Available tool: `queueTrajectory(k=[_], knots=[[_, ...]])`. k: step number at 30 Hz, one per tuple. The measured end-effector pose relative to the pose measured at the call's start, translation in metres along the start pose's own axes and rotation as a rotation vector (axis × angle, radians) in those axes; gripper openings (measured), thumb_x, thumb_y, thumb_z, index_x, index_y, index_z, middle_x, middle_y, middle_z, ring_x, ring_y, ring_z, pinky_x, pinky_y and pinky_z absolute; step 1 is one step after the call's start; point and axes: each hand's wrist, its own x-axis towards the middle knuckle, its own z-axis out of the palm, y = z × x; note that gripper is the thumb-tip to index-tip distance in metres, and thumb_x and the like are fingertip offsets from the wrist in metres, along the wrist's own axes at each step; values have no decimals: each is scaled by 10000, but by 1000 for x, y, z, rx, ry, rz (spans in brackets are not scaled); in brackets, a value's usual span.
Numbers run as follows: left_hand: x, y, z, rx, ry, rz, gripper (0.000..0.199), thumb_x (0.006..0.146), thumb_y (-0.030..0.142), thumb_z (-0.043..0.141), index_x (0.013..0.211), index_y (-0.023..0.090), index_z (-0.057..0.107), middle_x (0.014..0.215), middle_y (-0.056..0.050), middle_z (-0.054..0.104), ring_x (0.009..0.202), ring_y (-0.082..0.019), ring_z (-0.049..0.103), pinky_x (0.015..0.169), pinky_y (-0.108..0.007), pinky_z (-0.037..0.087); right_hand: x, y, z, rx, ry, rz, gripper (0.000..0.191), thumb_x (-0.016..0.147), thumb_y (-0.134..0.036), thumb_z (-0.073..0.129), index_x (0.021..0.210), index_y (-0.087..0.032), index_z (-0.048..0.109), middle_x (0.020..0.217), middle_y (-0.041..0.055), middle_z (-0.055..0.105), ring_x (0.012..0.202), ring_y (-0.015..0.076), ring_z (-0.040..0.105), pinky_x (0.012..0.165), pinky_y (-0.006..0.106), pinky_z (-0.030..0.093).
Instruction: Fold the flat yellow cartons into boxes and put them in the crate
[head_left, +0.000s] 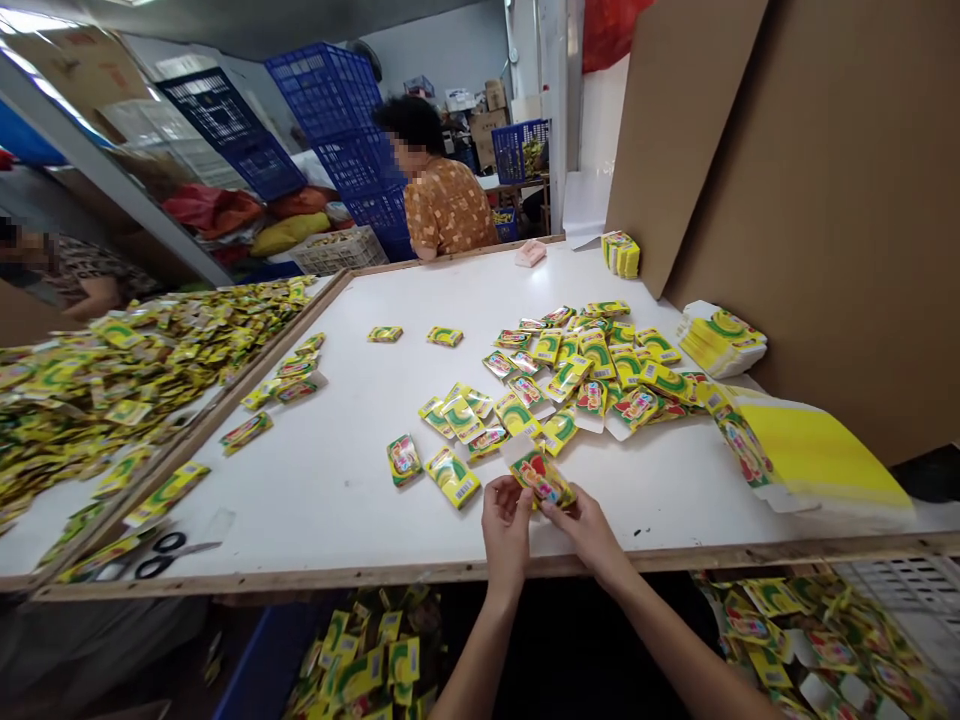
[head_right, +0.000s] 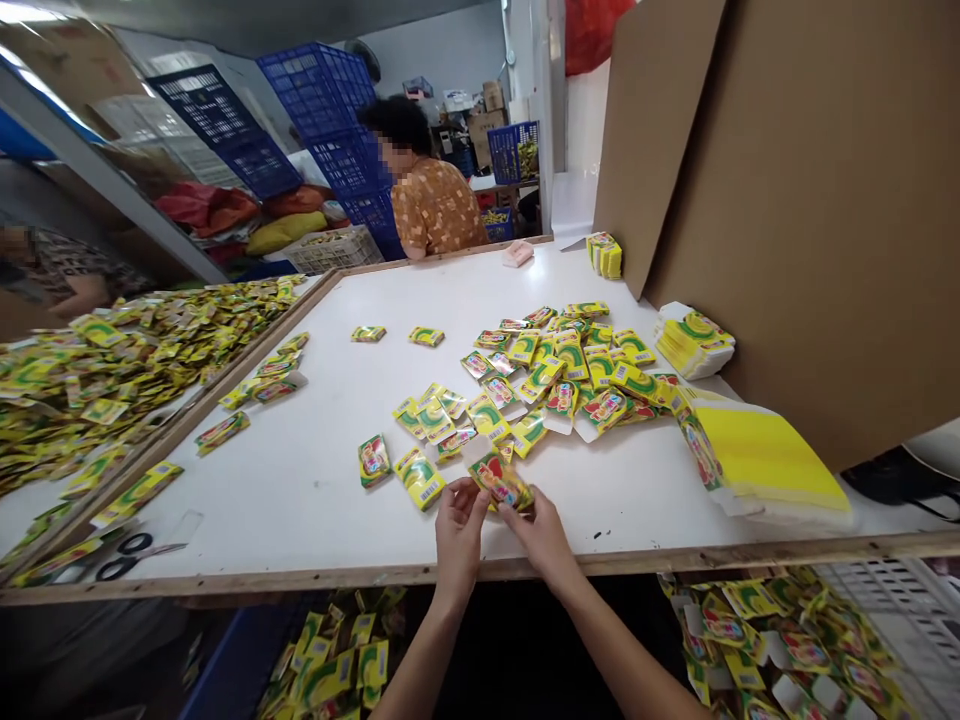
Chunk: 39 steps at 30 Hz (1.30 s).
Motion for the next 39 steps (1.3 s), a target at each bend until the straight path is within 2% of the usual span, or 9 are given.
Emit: queueTrajectory(k=[2, 6, 10, 14, 17, 22, 25, 34, 39], knots=[[-2, 3, 9, -69, -66, -3, 379, 775, 338, 678, 1049, 214, 446, 987, -67, 664, 955, -192, 644, 862, -337, 491, -13, -2, -9, -95, 18, -22, 366, 798, -439, 627, 1051, -180, 575, 1005, 107, 684, 872, 247, 650, 748, 369, 526], [-3, 2, 15, -14, -236, -6, 447, 792, 327, 662, 1159, 242, 421, 930, -36, 663, 876, -178, 647, 803, -313, 496, -14, -15, -35, -186, 215, -173, 447, 790, -410, 643, 1161, -212, 493, 1188, 119, 599, 969, 236, 623, 803, 378, 512], [-2, -4, 11, 107, -410, -42, 477, 789, 315, 655, 1231, 240, 491, 901, -35, 649, 823, -177, 626, 750, -295, 496, -8, -19, -56, -180, 75, -222, 267, 863, -385, 551, 1075, -222, 553, 1003, 73, 662, 898, 212, 635, 800, 352, 518], [3, -7, 5, 234, -508, -67, 356, 787, 309, 651, 1125, 218, 590, 885, -36, 641, 758, -167, 604, 675, -271, 493, -4, -15, -60, -263, -33, -181, 220, 886, -394, 514, 956, -221, 631, 917, 44, 689, 847, 208, 638, 781, 334, 513], [8, -7, 6, 243, -478, -40, 218, 792, 323, 647, 962, 189, 618, 886, -37, 638, 807, -174, 612, 730, -283, 499, 3, -14, -53, -303, -7, -242, 234, 891, -384, 506, 872, -210, 661, 923, 60, 680, 881, 216, 624, 794, 334, 499], [10, -7, 9, 30, -410, -44, 415, 754, 307, 697, 1135, 223, 557, 1008, -61, 664, 936, -200, 634, 851, -341, 493, 9, -16, -41, -208, 73, -273, 252, 888, -357, 519, 1072, -220, 625, 889, 47, 673, 813, 194, 628, 766, 333, 508], [9, -7, 8, 67, -407, -44, 281, 752, 324, 699, 988, 181, 648, 990, -82, 681, 948, -218, 635, 864, -342, 488, 6, -20, -41, -248, 21, -323, 200, 883, -361, 538, 926, -223, 676, 913, 58, 676, 849, 204, 624, 777, 335, 501], [9, -5, 17, 118, -250, -55, 222, 731, 319, 708, 870, 148, 675, 695, -4, 640, 650, -125, 566, 634, -227, 444, 5, -25, -39, -364, 105, -257, 236, 854, -402, 560, 892, -198, 672, 844, 51, 687, 731, 183, 590, 702, 308, 486], [9, -8, 18, 40, -234, -89, 199, 717, 314, 718, 820, 148, 680, 683, -3, 636, 649, -121, 562, 637, -226, 440, 8, -27, -41, -360, 82, -238, 235, 856, -399, 552, 817, -197, 665, 779, 38, 684, 711, 181, 587, 696, 304, 480]])
